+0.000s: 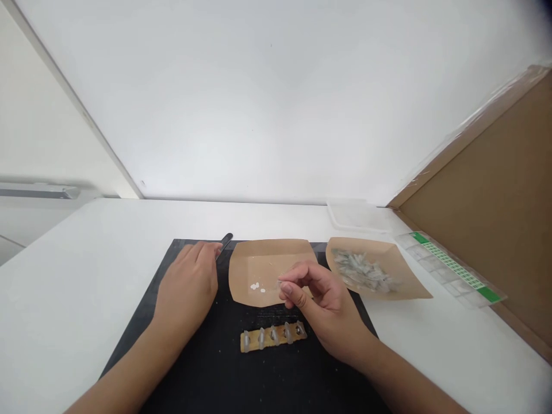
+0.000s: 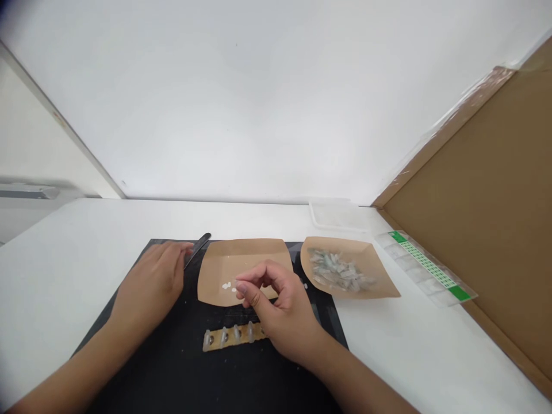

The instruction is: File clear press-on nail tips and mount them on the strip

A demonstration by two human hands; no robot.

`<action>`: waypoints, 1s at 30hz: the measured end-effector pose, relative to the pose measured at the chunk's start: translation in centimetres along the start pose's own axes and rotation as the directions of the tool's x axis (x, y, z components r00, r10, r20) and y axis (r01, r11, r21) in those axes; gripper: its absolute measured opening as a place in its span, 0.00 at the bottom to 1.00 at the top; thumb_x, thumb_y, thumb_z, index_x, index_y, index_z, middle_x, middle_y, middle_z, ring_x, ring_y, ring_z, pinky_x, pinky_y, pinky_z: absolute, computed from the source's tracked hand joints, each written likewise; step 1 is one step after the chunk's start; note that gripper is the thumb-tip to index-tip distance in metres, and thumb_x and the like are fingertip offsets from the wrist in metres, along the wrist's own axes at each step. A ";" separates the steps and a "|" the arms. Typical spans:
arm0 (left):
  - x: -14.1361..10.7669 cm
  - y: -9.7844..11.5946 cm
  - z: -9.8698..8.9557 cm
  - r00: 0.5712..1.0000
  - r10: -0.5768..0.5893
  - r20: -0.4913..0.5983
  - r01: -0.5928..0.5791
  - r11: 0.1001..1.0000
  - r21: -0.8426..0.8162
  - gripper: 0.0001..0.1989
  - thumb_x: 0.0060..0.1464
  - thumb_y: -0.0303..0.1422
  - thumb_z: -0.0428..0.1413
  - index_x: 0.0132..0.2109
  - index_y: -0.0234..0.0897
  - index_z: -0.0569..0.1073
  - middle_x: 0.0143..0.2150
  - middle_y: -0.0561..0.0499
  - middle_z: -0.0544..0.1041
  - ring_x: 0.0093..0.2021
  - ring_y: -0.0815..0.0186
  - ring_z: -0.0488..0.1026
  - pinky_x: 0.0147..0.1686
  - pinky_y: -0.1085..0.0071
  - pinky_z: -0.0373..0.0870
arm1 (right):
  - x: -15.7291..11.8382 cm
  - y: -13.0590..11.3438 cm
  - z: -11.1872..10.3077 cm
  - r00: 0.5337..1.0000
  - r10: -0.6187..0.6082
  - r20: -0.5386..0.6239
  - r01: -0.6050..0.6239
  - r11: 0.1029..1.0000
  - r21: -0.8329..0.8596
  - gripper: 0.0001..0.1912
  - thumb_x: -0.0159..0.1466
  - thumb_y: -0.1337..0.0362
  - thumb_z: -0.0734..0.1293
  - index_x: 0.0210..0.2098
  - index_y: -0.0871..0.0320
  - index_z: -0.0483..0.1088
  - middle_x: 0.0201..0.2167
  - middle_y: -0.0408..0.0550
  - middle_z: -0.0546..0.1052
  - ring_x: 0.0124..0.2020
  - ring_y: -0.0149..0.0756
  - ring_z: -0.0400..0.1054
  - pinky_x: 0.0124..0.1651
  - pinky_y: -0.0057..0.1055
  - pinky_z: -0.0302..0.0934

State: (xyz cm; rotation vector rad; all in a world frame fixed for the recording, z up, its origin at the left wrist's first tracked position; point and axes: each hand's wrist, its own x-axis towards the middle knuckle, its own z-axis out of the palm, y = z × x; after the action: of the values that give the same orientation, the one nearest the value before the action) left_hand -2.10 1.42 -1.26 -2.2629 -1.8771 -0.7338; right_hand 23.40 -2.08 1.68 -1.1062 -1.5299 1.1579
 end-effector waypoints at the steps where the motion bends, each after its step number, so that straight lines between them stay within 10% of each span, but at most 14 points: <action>1: 0.0 -0.3 0.1 1.000 -0.012 0.002 0.012 0.999 0.036 0.17 0.71 0.34 0.45 0.51 0.34 0.77 0.49 0.39 0.80 0.51 0.47 0.76 0.51 0.54 0.73 | 0.0 0.1 -0.1 1.000 -0.007 -0.005 0.007 1.000 -0.009 0.10 0.69 0.54 0.72 0.39 0.54 0.77 0.31 0.43 0.78 0.31 0.31 0.74 0.36 0.29 0.70; 12: 0.0 -0.9 -0.2 0.958 -0.162 0.236 0.098 0.960 0.261 0.18 0.68 0.38 0.48 0.47 0.34 0.82 0.47 0.38 0.79 0.50 0.44 0.73 0.47 0.52 0.71 | 0.4 0.3 -0.2 0.989 -0.141 -0.044 0.124 0.958 -0.260 0.06 0.71 0.59 0.69 0.40 0.53 0.77 0.30 0.42 0.78 0.33 0.34 0.74 0.39 0.32 0.68; 30: 1.0 0.0 -2.0 0.966 -0.250 0.071 0.256 0.960 -0.114 0.13 0.68 0.39 0.50 0.51 0.39 0.74 0.49 0.46 0.82 0.48 0.55 0.80 0.46 0.62 0.74 | 0.7 0.9 -0.6 0.977 -0.167 -0.133 0.096 0.900 -0.426 0.10 0.71 0.55 0.68 0.38 0.54 0.76 0.29 0.44 0.78 0.25 0.32 0.69 0.28 0.30 0.63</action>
State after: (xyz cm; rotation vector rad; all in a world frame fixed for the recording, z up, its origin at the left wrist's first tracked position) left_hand -2.57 1.60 0.90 -2.1548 -2.2358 -0.8494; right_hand 23.91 -1.12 1.03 -1.3181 -1.7346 0.6377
